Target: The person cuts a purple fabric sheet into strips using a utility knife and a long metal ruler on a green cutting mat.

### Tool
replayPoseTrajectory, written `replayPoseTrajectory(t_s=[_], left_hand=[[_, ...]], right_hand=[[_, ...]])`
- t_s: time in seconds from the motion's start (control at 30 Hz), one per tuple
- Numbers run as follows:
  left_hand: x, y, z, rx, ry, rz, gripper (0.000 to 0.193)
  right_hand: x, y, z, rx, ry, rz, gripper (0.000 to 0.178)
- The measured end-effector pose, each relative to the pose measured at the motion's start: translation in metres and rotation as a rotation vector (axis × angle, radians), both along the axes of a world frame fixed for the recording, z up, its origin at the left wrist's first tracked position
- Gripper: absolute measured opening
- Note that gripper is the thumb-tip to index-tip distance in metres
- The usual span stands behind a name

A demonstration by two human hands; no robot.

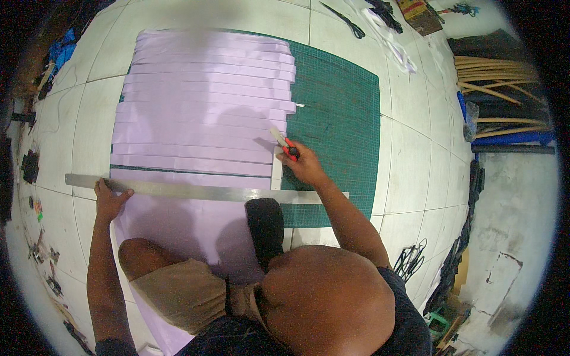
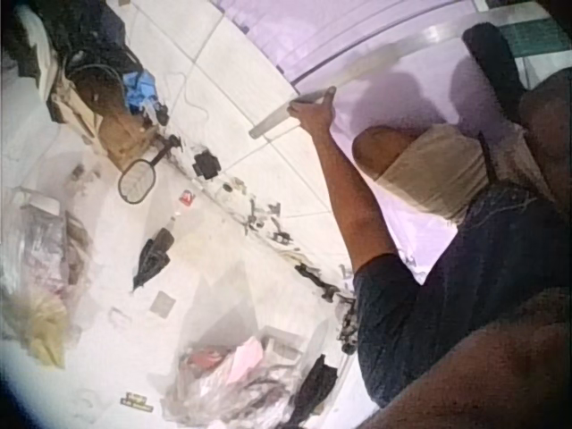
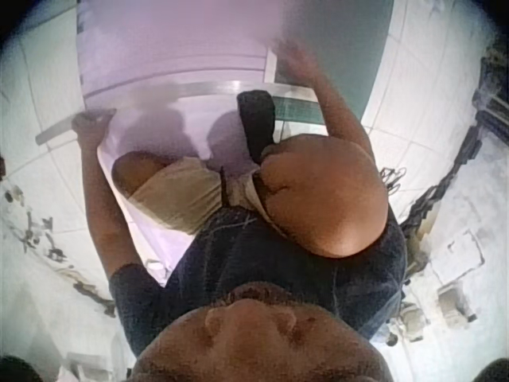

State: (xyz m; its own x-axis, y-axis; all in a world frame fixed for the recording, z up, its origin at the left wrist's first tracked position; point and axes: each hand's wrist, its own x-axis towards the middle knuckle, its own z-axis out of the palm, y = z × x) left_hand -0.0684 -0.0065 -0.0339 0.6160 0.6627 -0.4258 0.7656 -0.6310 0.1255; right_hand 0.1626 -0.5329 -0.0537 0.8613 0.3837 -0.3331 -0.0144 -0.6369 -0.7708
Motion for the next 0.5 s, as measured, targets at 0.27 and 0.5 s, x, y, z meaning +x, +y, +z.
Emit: replayPoseTrajectory(t_s=[0.27,0.5], left_hand=[[-0.008,0.008,-0.012,-0.016,-0.087,-0.032,0.126],[-0.003,0.004,-0.001,-0.014,-0.027,-0.016,0.125]], right_hand=[[0.001,0.000,-0.009,0.049,0.050,-0.028,0.043],[-0.002,-0.005,-0.016,0.152,0.010,-0.048,0.048]])
